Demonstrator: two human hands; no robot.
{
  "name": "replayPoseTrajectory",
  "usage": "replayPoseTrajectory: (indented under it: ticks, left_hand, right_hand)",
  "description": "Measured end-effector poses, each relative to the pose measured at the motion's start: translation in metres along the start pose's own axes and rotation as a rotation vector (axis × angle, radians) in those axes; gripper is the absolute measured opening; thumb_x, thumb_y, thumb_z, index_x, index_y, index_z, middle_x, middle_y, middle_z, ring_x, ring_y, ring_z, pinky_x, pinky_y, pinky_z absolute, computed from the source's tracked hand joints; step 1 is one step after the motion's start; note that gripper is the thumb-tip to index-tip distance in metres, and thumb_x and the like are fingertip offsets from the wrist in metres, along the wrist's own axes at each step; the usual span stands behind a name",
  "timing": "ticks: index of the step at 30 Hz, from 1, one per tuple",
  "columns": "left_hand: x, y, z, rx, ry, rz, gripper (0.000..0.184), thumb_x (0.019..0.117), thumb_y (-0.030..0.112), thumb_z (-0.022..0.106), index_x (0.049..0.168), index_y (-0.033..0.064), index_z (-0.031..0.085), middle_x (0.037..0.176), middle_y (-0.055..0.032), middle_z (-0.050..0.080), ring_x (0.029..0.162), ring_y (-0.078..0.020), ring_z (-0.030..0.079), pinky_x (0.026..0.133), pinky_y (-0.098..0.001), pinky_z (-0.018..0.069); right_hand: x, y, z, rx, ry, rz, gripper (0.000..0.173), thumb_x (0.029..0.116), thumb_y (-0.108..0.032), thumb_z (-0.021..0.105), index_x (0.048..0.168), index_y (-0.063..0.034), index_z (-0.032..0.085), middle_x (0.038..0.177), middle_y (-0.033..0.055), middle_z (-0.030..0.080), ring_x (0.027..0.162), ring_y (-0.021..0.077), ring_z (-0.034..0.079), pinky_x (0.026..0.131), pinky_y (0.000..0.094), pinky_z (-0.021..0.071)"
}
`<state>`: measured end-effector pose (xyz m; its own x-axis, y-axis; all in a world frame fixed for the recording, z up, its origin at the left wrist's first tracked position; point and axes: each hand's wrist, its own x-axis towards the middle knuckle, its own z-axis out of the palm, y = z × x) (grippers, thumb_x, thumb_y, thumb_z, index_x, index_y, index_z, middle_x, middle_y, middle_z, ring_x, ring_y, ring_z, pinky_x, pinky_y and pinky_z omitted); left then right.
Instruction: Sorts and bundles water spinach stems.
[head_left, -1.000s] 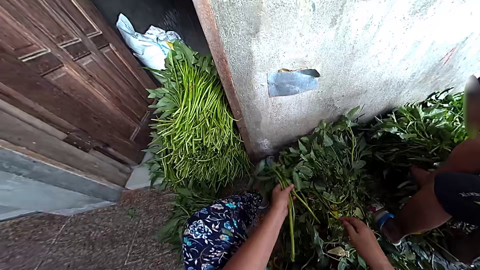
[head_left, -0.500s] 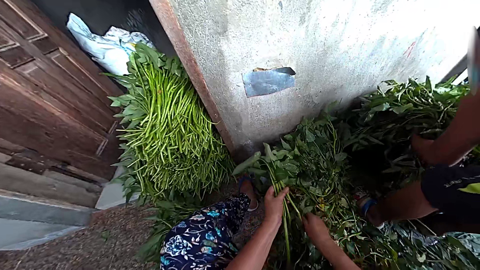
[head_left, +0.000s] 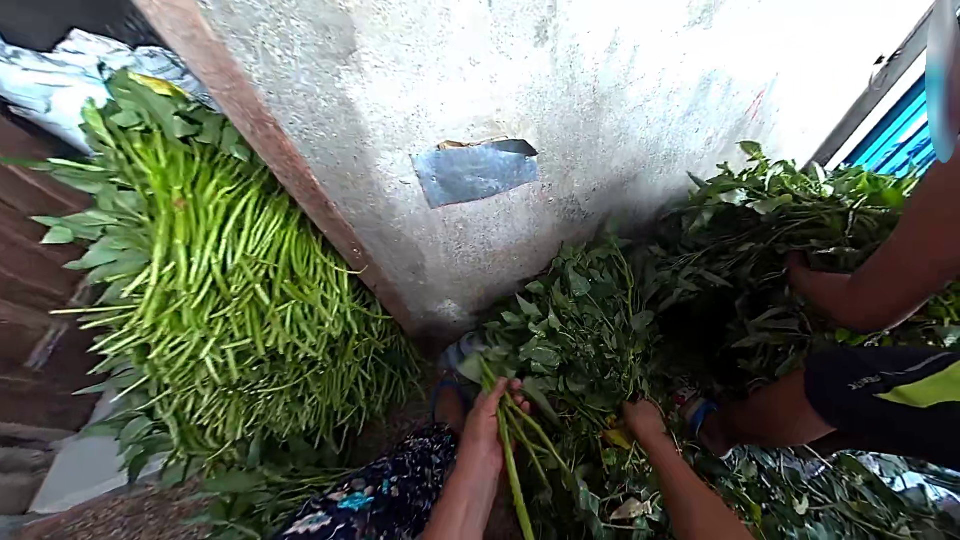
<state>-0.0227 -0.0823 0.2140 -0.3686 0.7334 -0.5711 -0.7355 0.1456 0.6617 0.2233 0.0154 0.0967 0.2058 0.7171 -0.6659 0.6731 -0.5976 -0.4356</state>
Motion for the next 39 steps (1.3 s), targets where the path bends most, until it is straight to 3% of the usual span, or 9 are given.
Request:
replayPoseTrajectory:
  ticks: [5,7,11,15,18,23,30,34,39]
  left_hand:
    - [-0.009,-0.012,0.003,-0.109,-0.145,-0.147,0.023,0.1104,0.017,0.042,0.122,0.0074,0.059,0.083,-0.0057,0.065,0.076,-0.0188,0.069,0.077,-0.0392,0.0624]
    - [-0.008,-0.014,0.000,-0.090,-0.232,-0.197,0.023,0.1111,0.016,0.039,0.113,0.0050,0.059,0.083,-0.0057,0.065,0.073,-0.0168,0.069,0.074,-0.0347,0.0628]
    - [0.001,-0.003,-0.005,-0.168,-0.168,-0.066,0.028,0.1114,0.021,0.038,0.100,0.0042,0.058,0.078,-0.0068,0.064,0.063,-0.0147,0.066,0.058,-0.0269,0.0598]
    - [-0.006,-0.013,-0.005,-0.158,-0.201,-0.107,0.022,0.1102,0.018,0.040,0.111,0.0033,0.057,0.079,-0.0072,0.063,0.064,-0.0170,0.066,0.061,-0.0312,0.0611]
    - [-0.014,-0.017,0.003,0.051,-0.161,-0.112,0.016,0.1080,0.013,0.049,0.114,0.0003,0.055,0.088,-0.0110,0.066,0.066,-0.0162,0.066,0.057,-0.0275,0.0578]
    - [-0.020,-0.041,0.004,0.356,-0.134,0.023,0.019,0.0994,0.001,0.061,0.118,-0.0036,0.057,0.095,-0.0142,0.069,0.078,-0.0201,0.069,0.066,-0.0322,0.0587]
    - [-0.009,-0.059,-0.009,0.651,-0.084,0.117,0.033,0.0895,-0.001,0.073,0.120,-0.0019,0.061,0.105,-0.0147,0.067,0.081,-0.0193,0.067,0.069,-0.0330,0.0588]
    - [-0.005,-0.056,-0.014,0.671,-0.062,0.138,0.035,0.0916,-0.002,0.070,0.125,-0.0035,0.060,0.105,-0.0152,0.067,0.080,-0.0176,0.067,0.070,-0.0314,0.0580]
    - [0.005,-0.047,-0.024,0.625,-0.034,0.166,0.032,0.0943,0.000,0.068,0.125,-0.0044,0.060,0.109,-0.0176,0.066,0.084,-0.0198,0.068,0.073,-0.0331,0.0588]
  right_hand:
    - [-0.006,-0.015,0.011,-0.026,0.053,0.039,0.046,0.1020,-0.036,0.058,0.128,0.0010,0.065,0.134,0.0230,0.063,0.128,0.0358,0.061,0.105,0.0560,0.0485]
    - [0.001,-0.004,0.008,0.187,0.071,-0.003,0.043,0.1020,-0.033,0.061,0.129,0.0013,0.064,0.127,0.0230,0.067,0.115,0.0346,0.067,0.099,0.0531,0.0537]
    - [-0.024,0.004,-0.027,0.725,0.009,-0.226,0.031,0.1066,-0.022,0.057,0.128,0.0010,0.056,0.101,0.0118,0.071,0.068,0.0166,0.065,0.060,0.0319,0.0540]
    - [-0.062,0.008,-0.047,0.801,-0.159,-0.470,0.023,0.1065,-0.014,0.055,0.124,0.0008,0.055,0.097,0.0090,0.073,0.063,0.0114,0.063,0.058,0.0260,0.0534]
    - [-0.091,0.010,-0.030,0.551,-0.111,-0.600,0.022,0.1005,-0.012,0.064,0.118,0.0020,0.063,0.097,0.0100,0.072,0.071,0.0159,0.068,0.064,0.0318,0.0587]
    - [-0.131,0.018,0.020,-0.136,0.081,-0.745,0.028,0.1022,-0.025,0.060,0.118,-0.0037,0.070,0.112,0.0152,0.073,0.103,0.0305,0.071,0.093,0.0526,0.0565]
    - [-0.146,0.026,0.052,-0.494,0.405,-1.117,0.014,0.0967,-0.017,0.066,0.095,-0.0047,0.073,0.091,0.0154,0.074,0.079,0.0330,0.075,0.065,0.0492,0.0620]
    - [-0.167,0.015,0.032,-0.762,0.093,-0.999,0.028,0.0970,0.006,0.052,0.120,0.0026,0.068,0.116,0.0256,0.069,0.107,0.0428,0.070,0.088,0.0555,0.0576]
    - [-0.191,0.016,0.012,-0.979,-0.129,-0.809,0.035,0.0989,0.006,0.047,0.129,0.0005,0.063,0.120,0.0265,0.068,0.104,0.0469,0.069,0.082,0.0619,0.0565]
